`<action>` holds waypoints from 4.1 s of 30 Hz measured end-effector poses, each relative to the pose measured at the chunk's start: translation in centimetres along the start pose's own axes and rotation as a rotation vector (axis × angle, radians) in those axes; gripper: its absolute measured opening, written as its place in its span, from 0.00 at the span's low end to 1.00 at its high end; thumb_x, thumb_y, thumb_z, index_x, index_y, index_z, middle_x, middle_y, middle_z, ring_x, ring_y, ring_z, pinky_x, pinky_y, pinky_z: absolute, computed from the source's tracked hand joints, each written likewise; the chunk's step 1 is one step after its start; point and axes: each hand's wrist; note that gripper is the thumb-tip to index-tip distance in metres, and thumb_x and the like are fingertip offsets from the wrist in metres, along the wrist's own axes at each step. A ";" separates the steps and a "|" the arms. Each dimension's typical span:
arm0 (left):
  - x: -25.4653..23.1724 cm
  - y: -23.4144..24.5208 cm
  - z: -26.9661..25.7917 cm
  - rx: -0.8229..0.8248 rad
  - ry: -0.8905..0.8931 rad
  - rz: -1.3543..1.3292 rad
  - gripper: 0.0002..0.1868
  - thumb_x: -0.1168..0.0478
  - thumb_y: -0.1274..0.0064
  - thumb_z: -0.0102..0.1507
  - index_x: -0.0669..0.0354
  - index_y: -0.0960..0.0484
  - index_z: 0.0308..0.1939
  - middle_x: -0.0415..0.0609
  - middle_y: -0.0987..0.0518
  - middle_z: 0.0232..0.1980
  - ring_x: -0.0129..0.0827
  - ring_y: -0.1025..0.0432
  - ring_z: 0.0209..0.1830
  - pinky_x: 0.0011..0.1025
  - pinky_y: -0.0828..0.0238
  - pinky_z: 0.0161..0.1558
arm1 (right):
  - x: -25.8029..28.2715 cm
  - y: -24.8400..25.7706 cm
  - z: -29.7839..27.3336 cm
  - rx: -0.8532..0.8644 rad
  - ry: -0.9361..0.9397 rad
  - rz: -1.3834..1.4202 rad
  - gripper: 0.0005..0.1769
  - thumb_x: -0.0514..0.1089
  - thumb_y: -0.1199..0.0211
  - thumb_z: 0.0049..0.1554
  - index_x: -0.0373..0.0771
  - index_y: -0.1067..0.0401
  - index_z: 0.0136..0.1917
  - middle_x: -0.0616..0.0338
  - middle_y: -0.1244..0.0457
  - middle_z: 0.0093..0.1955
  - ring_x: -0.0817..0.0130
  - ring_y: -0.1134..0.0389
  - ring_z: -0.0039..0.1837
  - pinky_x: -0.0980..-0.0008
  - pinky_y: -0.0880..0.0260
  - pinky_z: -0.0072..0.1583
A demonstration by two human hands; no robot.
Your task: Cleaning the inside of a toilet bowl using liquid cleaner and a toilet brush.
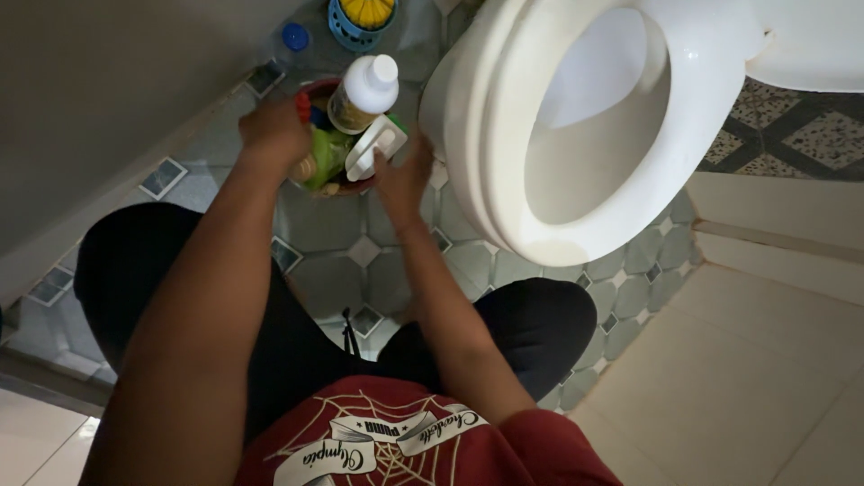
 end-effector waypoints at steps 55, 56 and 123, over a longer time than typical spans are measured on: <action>-24.2 15.2 -16.2 0.019 -1.076 -1.032 0.23 0.42 0.59 0.76 0.50 0.31 0.66 0.48 0.25 0.66 0.37 0.28 0.69 0.32 0.31 0.68 | 14.4 22.3 -4.1 0.197 0.196 0.710 0.39 0.55 0.33 0.59 0.38 0.43 0.75 0.53 0.36 0.67 0.63 0.33 0.66 0.62 0.29 0.67; -25.6 14.6 -15.9 0.033 -0.974 -1.073 0.26 0.37 0.56 0.71 0.47 0.29 0.64 0.46 0.23 0.62 0.37 0.25 0.61 0.32 0.25 0.61 | 13.8 23.3 -3.3 0.178 0.199 0.721 0.37 0.55 0.30 0.57 0.39 0.39 0.72 0.56 0.34 0.64 0.67 0.32 0.63 0.65 0.28 0.65; -33.3 6.3 -3.9 -0.581 -0.912 0.531 0.05 0.49 0.38 0.52 0.37 0.18 0.29 0.42 0.21 0.24 0.48 0.23 0.24 0.41 0.32 0.24 | 7.6 40.1 6.9 0.462 0.355 -0.359 0.40 0.68 0.34 0.55 0.39 0.39 0.67 0.48 0.31 0.49 0.52 0.29 0.46 0.56 0.34 0.43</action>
Point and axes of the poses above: each hand's wrist, its own z-axis towards the middle knuckle, its own y-axis out of the back of the hand, x = y × z
